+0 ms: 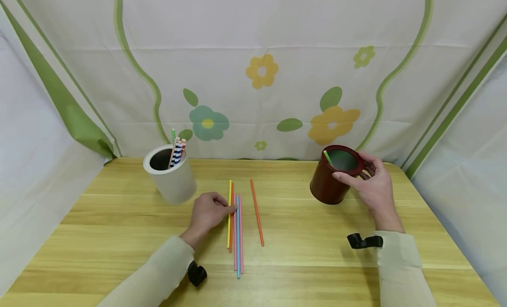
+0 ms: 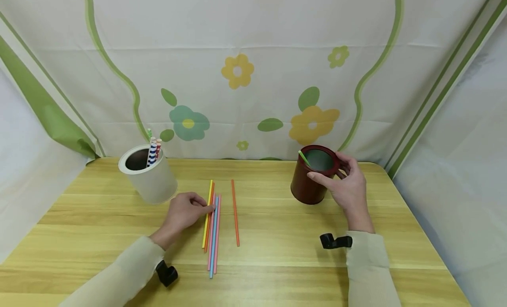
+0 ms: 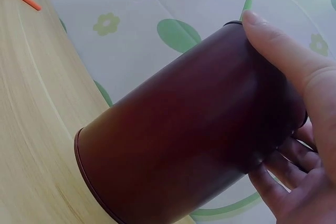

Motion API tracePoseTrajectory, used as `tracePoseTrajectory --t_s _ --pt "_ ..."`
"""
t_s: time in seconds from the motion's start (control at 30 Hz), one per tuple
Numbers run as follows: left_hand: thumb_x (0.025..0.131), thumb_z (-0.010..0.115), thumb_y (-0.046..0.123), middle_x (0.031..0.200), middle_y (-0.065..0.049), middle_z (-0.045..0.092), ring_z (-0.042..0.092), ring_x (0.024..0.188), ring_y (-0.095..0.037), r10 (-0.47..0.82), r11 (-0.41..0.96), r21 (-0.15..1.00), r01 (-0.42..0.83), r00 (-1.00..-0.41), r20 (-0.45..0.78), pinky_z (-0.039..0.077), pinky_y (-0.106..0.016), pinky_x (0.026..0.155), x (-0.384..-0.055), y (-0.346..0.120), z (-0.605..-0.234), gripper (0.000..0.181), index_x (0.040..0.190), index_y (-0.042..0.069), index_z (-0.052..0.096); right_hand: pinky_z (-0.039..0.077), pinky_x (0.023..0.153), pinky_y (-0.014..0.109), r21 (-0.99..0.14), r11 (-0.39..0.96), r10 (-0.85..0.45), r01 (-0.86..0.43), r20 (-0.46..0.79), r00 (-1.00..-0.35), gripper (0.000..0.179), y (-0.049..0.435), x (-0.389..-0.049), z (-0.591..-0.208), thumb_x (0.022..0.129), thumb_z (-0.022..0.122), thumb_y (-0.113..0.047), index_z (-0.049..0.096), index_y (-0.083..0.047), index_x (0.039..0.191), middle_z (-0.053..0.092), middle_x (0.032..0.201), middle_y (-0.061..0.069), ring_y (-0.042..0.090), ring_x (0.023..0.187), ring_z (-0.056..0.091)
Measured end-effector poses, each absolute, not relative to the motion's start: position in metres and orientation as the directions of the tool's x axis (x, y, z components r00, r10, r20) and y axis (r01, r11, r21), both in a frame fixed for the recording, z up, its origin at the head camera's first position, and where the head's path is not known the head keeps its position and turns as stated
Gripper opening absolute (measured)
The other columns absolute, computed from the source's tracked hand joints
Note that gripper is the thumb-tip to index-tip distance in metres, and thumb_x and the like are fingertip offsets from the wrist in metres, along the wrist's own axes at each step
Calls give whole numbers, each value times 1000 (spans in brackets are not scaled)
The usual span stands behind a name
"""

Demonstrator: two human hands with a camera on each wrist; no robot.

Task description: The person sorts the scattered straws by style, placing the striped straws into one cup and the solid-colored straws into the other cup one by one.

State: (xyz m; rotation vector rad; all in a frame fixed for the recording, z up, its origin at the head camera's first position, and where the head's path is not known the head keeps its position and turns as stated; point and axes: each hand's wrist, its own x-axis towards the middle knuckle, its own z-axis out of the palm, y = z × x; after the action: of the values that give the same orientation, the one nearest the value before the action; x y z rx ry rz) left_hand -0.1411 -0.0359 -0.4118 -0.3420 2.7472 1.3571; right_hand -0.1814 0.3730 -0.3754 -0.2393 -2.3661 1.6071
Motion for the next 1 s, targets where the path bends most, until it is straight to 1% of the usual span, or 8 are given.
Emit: tracePoseTrajectory --t_s 0.17,0.37,0.63,0.83,1.0 --pt "88 90 23 81 -7 72 57 68 -17 -186 600 759 -253 -967 -176 43 -27 56 -143 -32 -411 22 87 5 78 47 97 3 -927 376 283 -17 132 -950 95 374 -183 -376 85 95 -26 42 -17 163 52 155 -1 13 139 50" --pt "90 88 29 84 -7 75 60 69 -18 -187 628 732 -265 -964 -189 43 -27 57 -143 -29 -410 24 86 7 80 46 98 3 -926 377 287 -17 134 -948 95 375 -184 -376 84 95 -25 42 -17 163 52 153 -4 12 140 50" --pt "91 87 31 85 -6 76 60 72 -19 -193 621 732 -280 -960 -204 43 -28 58 -143 -29 -409 25 86 8 81 46 98 3 -924 383 280 -13 130 -951 95 375 -183 -376 85 95 -27 41 -18 163 51 156 -2 13 141 49" --pt "92 86 27 86 -7 75 60 72 -18 -188 570 774 -275 -961 -202 45 -27 58 -144 -32 -409 21 88 6 81 47 98 3 -927 375 281 -10 124 -952 95 374 -183 -376 84 95 -27 41 -17 162 51 155 -3 14 141 49" --pt "94 84 20 79 -9 72 60 62 -16 -181 471 831 -298 -954 -239 51 -26 53 -143 -36 -405 19 95 2 80 47 99 4 -927 376 280 -9 123 -952 96 373 -181 -375 84 95 -27 41 -17 162 51 155 -3 14 142 49"
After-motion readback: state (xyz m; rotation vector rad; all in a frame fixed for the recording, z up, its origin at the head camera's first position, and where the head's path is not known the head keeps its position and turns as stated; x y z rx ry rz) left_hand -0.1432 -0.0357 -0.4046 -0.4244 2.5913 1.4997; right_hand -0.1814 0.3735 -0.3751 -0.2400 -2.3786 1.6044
